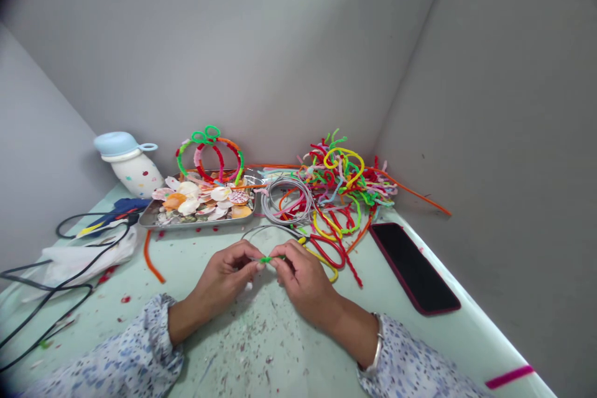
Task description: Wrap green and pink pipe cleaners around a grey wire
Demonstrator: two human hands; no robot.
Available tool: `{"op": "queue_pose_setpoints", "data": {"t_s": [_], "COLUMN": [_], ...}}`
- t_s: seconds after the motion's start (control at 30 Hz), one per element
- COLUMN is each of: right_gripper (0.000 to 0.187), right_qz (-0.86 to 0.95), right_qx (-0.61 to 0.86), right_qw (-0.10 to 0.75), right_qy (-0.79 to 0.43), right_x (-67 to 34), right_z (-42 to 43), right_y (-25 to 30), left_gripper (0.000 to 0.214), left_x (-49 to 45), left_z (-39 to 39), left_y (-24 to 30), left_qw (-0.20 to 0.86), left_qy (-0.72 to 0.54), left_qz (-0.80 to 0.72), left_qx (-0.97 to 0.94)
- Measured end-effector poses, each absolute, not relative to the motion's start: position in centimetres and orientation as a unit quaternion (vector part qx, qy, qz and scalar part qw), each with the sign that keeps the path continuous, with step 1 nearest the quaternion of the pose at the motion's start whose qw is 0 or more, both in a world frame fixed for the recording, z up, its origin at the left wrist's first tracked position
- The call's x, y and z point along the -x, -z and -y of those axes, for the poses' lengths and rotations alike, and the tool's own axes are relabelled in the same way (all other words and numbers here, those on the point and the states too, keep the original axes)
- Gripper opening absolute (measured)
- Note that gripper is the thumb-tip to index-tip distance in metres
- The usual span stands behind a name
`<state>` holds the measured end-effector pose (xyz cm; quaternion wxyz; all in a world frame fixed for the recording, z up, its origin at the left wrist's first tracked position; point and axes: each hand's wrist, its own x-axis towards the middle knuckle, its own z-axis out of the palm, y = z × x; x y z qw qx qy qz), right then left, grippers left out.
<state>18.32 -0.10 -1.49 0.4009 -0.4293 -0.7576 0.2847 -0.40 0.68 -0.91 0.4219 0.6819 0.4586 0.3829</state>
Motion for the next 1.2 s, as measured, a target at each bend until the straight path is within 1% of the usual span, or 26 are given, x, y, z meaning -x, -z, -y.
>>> {"op": "queue_pose_setpoints", "data": {"t_s": [0.13, 0.53, 0.97, 1.2], "right_gripper": [0.011, 0.012, 0.013, 0.013], "right_qz": [0.760, 0.773, 0.798, 0.817], "right_qx": [0.429, 0.427, 0.405, 0.384], "right_qw": [0.402, 0.393, 0.387, 0.380], "right_qy": [-0.276, -0.257, -0.220, -0.202], "right_x": [-18.34, -18.36, -18.40, -18.36], "right_z": [0.04, 0.08, 0.05, -0.04], "right_y": [1.53, 1.48, 1.50, 2.09], "left_gripper": [0.018, 0.027, 0.025, 0.019], "left_x": [0.27, 0.25, 0.32, 0.18], "left_z": [-0.66, -0.76, -0.87, -1.09], "left_y": [0.63, 0.57, 0.35, 0.54], "left_qw": [0.457, 0.513, 0.538, 0.581], "left_qy": [-0.379, -0.374, -0.349, -0.347], "left_qz": [-0.458, -0.457, -0.473, -0.478], "left_qx": [-0.661, -0.623, -0.604, -0.560]}}
